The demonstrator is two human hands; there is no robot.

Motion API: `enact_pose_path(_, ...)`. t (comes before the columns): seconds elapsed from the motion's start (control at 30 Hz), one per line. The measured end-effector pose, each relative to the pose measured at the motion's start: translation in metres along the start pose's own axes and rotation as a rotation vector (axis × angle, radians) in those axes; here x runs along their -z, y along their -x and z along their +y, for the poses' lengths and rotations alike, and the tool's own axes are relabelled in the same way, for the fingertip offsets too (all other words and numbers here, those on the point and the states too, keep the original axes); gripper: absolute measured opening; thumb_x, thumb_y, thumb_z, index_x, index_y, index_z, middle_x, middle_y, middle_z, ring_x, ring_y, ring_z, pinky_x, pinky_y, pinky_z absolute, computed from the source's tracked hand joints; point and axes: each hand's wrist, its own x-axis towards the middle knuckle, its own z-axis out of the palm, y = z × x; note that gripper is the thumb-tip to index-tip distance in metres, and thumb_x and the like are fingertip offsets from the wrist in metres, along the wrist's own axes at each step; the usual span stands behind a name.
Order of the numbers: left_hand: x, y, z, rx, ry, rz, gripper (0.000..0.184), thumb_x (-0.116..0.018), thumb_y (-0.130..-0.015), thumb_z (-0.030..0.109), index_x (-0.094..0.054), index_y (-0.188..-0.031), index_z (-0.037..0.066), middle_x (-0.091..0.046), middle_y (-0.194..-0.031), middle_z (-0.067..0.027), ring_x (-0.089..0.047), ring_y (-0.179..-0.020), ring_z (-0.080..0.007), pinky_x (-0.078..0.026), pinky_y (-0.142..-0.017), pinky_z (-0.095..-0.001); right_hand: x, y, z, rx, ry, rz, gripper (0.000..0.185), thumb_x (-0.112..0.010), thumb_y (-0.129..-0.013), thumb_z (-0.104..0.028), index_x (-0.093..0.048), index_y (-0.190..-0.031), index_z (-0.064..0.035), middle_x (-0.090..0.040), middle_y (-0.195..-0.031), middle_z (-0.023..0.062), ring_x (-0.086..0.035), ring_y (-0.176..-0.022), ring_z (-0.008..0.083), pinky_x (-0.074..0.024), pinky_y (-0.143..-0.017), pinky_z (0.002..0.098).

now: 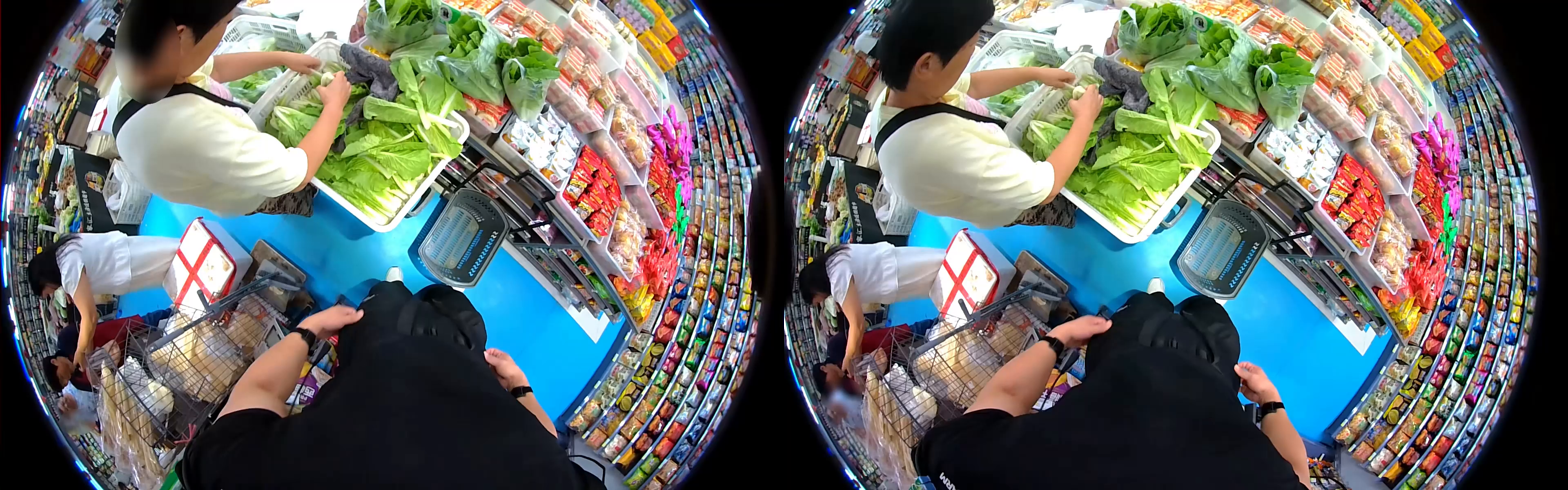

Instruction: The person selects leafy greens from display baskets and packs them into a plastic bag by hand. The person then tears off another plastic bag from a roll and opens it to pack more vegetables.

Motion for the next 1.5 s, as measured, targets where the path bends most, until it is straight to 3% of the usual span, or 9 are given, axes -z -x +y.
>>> enact_pose_path(0.23,0.028,0.046,-0.091,0.197,-0.071,-0.387,0.05,-0.075,-0.103,0.046,-0.064,-0.135,0.008,-0.074,-0.121,-0.0034,-0.07,-0.105,-0.016,-0.059,-0.093,-0.0374,0.033,0.03,0.034,-0.117,-0.057,-0.312,0.033,-0.08,-0.098,-0.023,-0.067,-0.124,-0.008,-0.079,-0.109,0.0035,-0.076,-0.093,0.0188,-0.0602,-0.08,0.0354)
enact_pose_path(0.4,-0.015,0.061,-0.087,0.363,0.049,-0.533,0.057,-0.084,-0.096,0.027,-0.064,-0.142,0.0,-0.076,-0.125,-0.0058,-0.072,-0.108,-0.0182,-0.059,-0.095,-0.0361,-0.018,0.087,0.009,-0.106,0.484,-0.169,0.045,-0.082,-0.095,-0.021,-0.07,-0.135,-0.005,-0.077,-0.126,0.0135,-0.076,-0.108,0.0259,-0.061,-0.088,0.0389)
enact_pose_path(0.57,-0.061,0.078,-0.026,0.547,-0.843,-0.244,0.046,-0.082,-0.09,0.027,-0.076,-0.127,0.0,-0.08,-0.121,-0.0111,-0.076,-0.107,-0.0245,-0.058,-0.089,-0.0394,-0.018,0.076,0.021,-0.056,0.572,-0.129,0.045,-0.082,-0.094,-0.022,-0.07,-0.134,-0.0048,-0.077,-0.125,0.0138,-0.076,-0.108,0.0264,-0.0608,-0.087,0.0395)
enact_pose_path(0.67,-0.028,0.052,-0.064,0.241,-1.092,-0.245,0.046,-0.077,-0.089,0.031,-0.078,-0.123,0.001,-0.08,-0.12,-0.0156,-0.075,-0.11,-0.0319,-0.058,-0.091,-0.043,-0.016,0.063,0.027,-0.041,0.594,-0.104,0.044,-0.082,-0.094,-0.022,-0.07,-0.133,-0.0047,-0.077,-0.124,0.0141,-0.076,-0.108,0.0267,-0.0607,-0.087,0.0398)
enact_pose_path(1.0,-0.011,0.029,-0.102,0.244,-1.495,0.025,0.043,-0.073,-0.087,0.024,-0.078,-0.125,0.005,-0.077,-0.124,-0.0224,-0.072,-0.12,-0.0414,-0.058,-0.098,-0.048,-0.015,0.041,0.035,-0.004,0.575,-0.062,0.043,-0.082,-0.093,-0.024,-0.07,-0.13,-0.0045,-0.078,-0.122,0.0148,-0.076,-0.107,0.0276,-0.0604,-0.087,0.041)
enact_pose_path(1.1,-0.045,0.045,-0.064,0.289,-1.345,0.327,0.042,-0.074,-0.088,0.024,-0.078,-0.125,0.004,-0.076,-0.125,-0.0237,-0.071,-0.122,-0.0412,-0.057,-0.099,-0.048,-0.015,0.037,0.036,0.0,0.574,-0.054,0.042,-0.082,-0.093,-0.024,-0.07,-0.129,-0.0044,-0.078,-0.121,0.015,-0.076,-0.107,0.0279,-0.0603,-0.086,0.0414)
enact_pose_path(1.23,0.037,-0.031,-0.192,-0.149,-1.274,0.097,0.043,-0.075,-0.089,0.029,-0.078,-0.125,0.005,-0.076,-0.126,-0.022,-0.073,-0.118,-0.04,-0.058,-0.097,-0.0473,-0.021,0.035,0.035,0.001,0.576,-0.053,0.042,-0.082,-0.093,-0.025,-0.07,-0.128,-0.0043,-0.078,-0.12,0.0154,-0.076,-0.107,0.0283,-0.0601,-0.086,0.0418)
enact_pose_path(1.43,0.017,-0.011,-0.172,0.295,-1.215,-0.111,0.046,-0.078,-0.089,0.031,-0.077,-0.127,0.006,-0.077,-0.13,-0.0187,-0.072,-0.121,-0.0364,-0.055,-0.1,-0.0446,-0.022,0.031,0.037,0.006,0.571,-0.041,0.041,-0.082,-0.093,-0.026,-0.071,-0.126,-0.0041,-0.078,-0.119,0.0158,-0.076,-0.106,0.0288,-0.0599,-0.086,0.0426)
enact_pose_path(1.5,0.038,-0.013,-0.192,0.427,-0.689,-0.163,0.05,-0.08,-0.087,0.033,-0.076,-0.13,0.007,-0.075,-0.134,-0.0179,-0.069,-0.128,-0.0353,-0.052,-0.103,-0.0444,-0.023,0.031,0.037,0.009,0.575,-0.037,0.041,-0.082,-0.093,-0.026,-0.071,-0.125,-0.0041,-0.078,-0.118,0.016,-0.076,-0.106,0.029,-0.0599,-0.086,0.0428)
